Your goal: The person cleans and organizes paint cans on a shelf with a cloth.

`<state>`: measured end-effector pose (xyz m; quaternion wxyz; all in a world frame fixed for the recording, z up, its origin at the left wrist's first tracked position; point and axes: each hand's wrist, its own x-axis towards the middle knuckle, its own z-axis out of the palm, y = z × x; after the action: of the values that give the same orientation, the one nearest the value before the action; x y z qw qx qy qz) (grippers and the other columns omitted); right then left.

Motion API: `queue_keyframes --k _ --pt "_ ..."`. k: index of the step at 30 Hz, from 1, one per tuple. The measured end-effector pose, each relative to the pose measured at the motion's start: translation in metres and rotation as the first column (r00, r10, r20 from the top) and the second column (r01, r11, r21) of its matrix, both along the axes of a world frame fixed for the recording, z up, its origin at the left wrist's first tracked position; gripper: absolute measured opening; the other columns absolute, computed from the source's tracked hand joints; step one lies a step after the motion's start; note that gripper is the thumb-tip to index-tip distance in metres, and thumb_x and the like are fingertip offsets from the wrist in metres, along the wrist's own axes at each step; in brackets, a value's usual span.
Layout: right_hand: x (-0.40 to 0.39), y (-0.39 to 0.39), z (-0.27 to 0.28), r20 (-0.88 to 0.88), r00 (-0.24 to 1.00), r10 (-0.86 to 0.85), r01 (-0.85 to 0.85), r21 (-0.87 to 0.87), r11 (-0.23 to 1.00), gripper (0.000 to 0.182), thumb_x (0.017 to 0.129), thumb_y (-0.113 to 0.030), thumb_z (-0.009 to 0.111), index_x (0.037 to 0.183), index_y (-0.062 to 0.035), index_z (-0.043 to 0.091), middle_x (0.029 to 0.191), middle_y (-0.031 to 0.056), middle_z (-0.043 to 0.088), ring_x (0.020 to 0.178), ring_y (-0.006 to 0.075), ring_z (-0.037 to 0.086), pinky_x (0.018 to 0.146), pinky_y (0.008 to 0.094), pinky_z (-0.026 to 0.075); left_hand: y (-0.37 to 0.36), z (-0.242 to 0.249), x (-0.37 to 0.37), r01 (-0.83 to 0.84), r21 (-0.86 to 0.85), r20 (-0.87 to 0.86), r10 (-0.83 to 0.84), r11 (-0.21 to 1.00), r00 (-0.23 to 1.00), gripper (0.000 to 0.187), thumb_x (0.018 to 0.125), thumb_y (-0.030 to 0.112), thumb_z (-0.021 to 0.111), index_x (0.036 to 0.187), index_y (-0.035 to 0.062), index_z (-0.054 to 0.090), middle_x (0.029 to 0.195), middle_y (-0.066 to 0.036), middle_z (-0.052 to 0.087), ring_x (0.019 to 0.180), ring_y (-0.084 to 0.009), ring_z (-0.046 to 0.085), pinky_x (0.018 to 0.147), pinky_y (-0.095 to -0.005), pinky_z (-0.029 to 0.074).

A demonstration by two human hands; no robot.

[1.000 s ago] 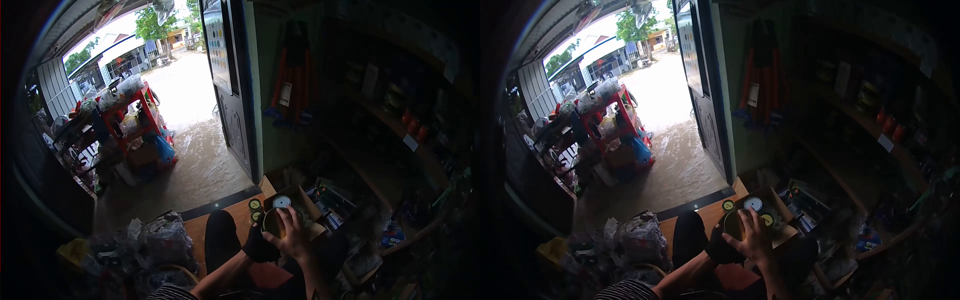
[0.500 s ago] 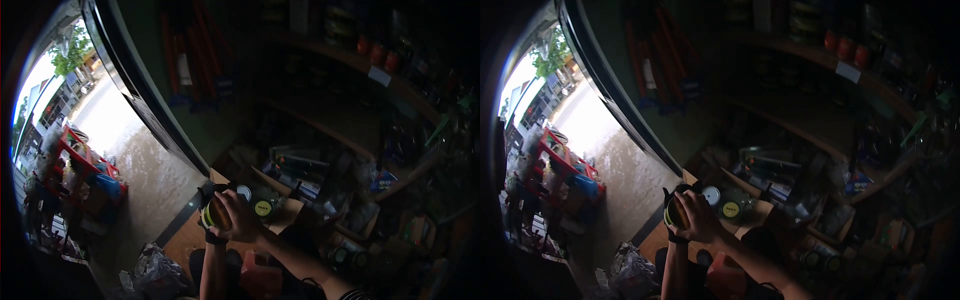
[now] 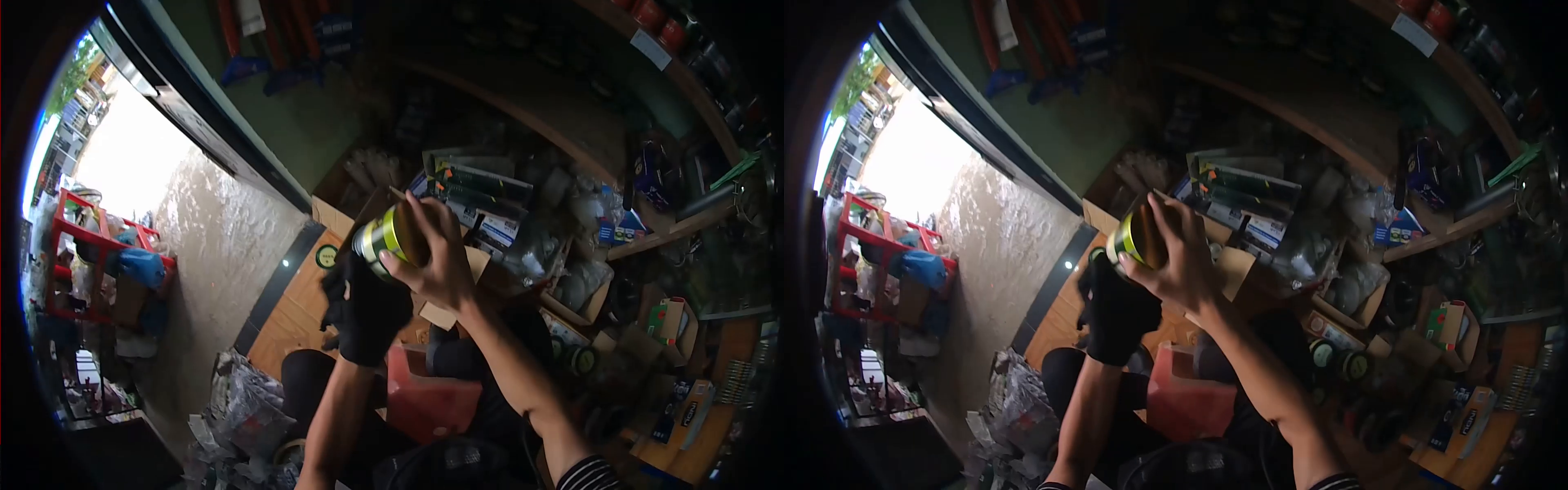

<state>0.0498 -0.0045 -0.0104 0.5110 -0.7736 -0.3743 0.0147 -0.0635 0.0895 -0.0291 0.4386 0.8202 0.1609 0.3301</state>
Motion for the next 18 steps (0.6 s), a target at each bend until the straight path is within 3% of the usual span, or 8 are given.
queue_keyframes --k 3,5,6,7,8,10,16,18 --pt "-0.032 0.013 0.007 0.142 0.978 0.150 -0.139 -0.086 0.987 0.100 0.078 -0.053 0.078 0.155 0.0025 0.044 0.140 0.0240 0.044 0.131 0.0407 0.046 0.116 0.0488 0.036 0.026 0.000 -0.018 0.231 -0.436 0.158 -0.179 0.870 0.971 0.041 0.107 0.019 0.051 0.144 -0.0007 0.052 0.130 -0.014 0.065 0.116 -0.0249 0.066 0.101 -0.0388 0.053" --pt "-0.059 0.025 0.009 0.129 0.944 0.304 -0.296 -0.078 0.952 0.099 0.078 -0.053 0.079 0.156 -0.0011 0.045 0.141 0.0238 0.043 0.133 0.0432 0.044 0.116 0.0507 0.036 0.052 -0.042 -0.024 0.739 -0.673 0.733 0.109 -0.029 0.671 0.048 0.111 0.027 0.039 0.151 0.0004 0.047 0.152 -0.016 0.054 0.133 -0.0277 0.057 0.115 -0.0412 0.046" --pt "-0.063 0.033 0.011 0.192 0.929 0.315 -0.305 -0.080 0.949 0.099 0.077 -0.050 0.081 0.155 0.0000 0.046 0.140 0.0240 0.044 0.133 0.0419 0.046 0.115 0.0492 0.039 0.057 -0.046 -0.024 0.799 -0.590 0.787 0.143 -0.112 0.601 0.050 0.112 0.027 0.037 0.153 0.0009 0.045 0.155 -0.015 0.050 0.138 -0.0280 0.054 0.117 -0.0422 0.044" --pt "-0.062 0.036 0.011 0.156 0.941 0.301 -0.298 -0.040 0.954 0.098 0.076 -0.049 0.081 0.154 0.0008 0.047 0.140 0.0242 0.044 0.131 0.0406 0.048 0.113 0.0479 0.041 0.053 -0.049 -0.034 0.654 -0.755 0.633 0.205 -0.053 0.747 0.059 0.110 0.050 0.040 0.147 0.0047 0.053 0.143 -0.013 0.061 0.125 -0.0298 0.062 0.113 -0.0425 0.046" --pt "-0.055 0.038 0.012 0.118 0.953 0.278 -0.279 -0.003 0.960 0.097 0.076 -0.047 0.082 0.153 0.0016 0.048 0.139 0.0243 0.044 0.130 0.0394 0.050 0.111 0.0466 0.043 0.045 -0.040 -0.038 0.436 -0.806 0.487 0.029 0.399 0.873 0.052 0.109 0.038 0.047 0.147 0.0030 0.050 0.141 -0.014 0.062 0.124 -0.0277 0.063 0.111 -0.0401 0.047" --pt "-0.040 0.041 0.008 0.021 0.999 0.049 -0.050 0.055 0.997 0.094 0.079 -0.048 0.079 0.150 0.0057 0.048 0.137 0.0248 0.045 0.127 0.0389 0.053 0.108 0.0450 0.046 0.020 0.010 -0.034 -0.089 -0.099 -0.051 0.084 0.991 0.995 0.048 0.104 0.016 0.059 0.147 0.0003 0.046 0.137 -0.015 0.062 0.122 -0.0240 0.063 0.107 -0.0360 0.049" --pt "-0.061 0.022 0.003 0.121 0.970 0.209 -0.212 0.013 0.977 0.102 0.080 -0.054 0.077 0.157 0.0019 0.039 0.141 0.0282 0.039 0.133 0.0449 0.044 0.112 0.0528 0.041 0.036 -0.031 -0.031 0.416 -0.845 0.443 0.005 0.335 0.897 0.057 0.105 0.031 0.056 0.152 0.0044 0.039 0.150 -0.017 0.051 0.132 -0.0284 0.057 0.107 -0.0408 0.051" --pt "-0.066 0.022 0.004 0.100 0.969 0.224 -0.228 0.030 0.973 0.103 0.079 -0.055 0.078 0.158 -0.0015 0.039 0.140 0.0278 0.039 0.133 0.0456 0.044 0.112 0.0531 0.041 0.039 -0.037 -0.029 0.482 -0.793 0.471 -0.128 0.371 0.873 0.058 0.107 0.034 0.051 0.155 0.0051 0.036 0.154 -0.017 0.047 0.136 -0.0294 0.054 0.111 -0.0427 0.048"
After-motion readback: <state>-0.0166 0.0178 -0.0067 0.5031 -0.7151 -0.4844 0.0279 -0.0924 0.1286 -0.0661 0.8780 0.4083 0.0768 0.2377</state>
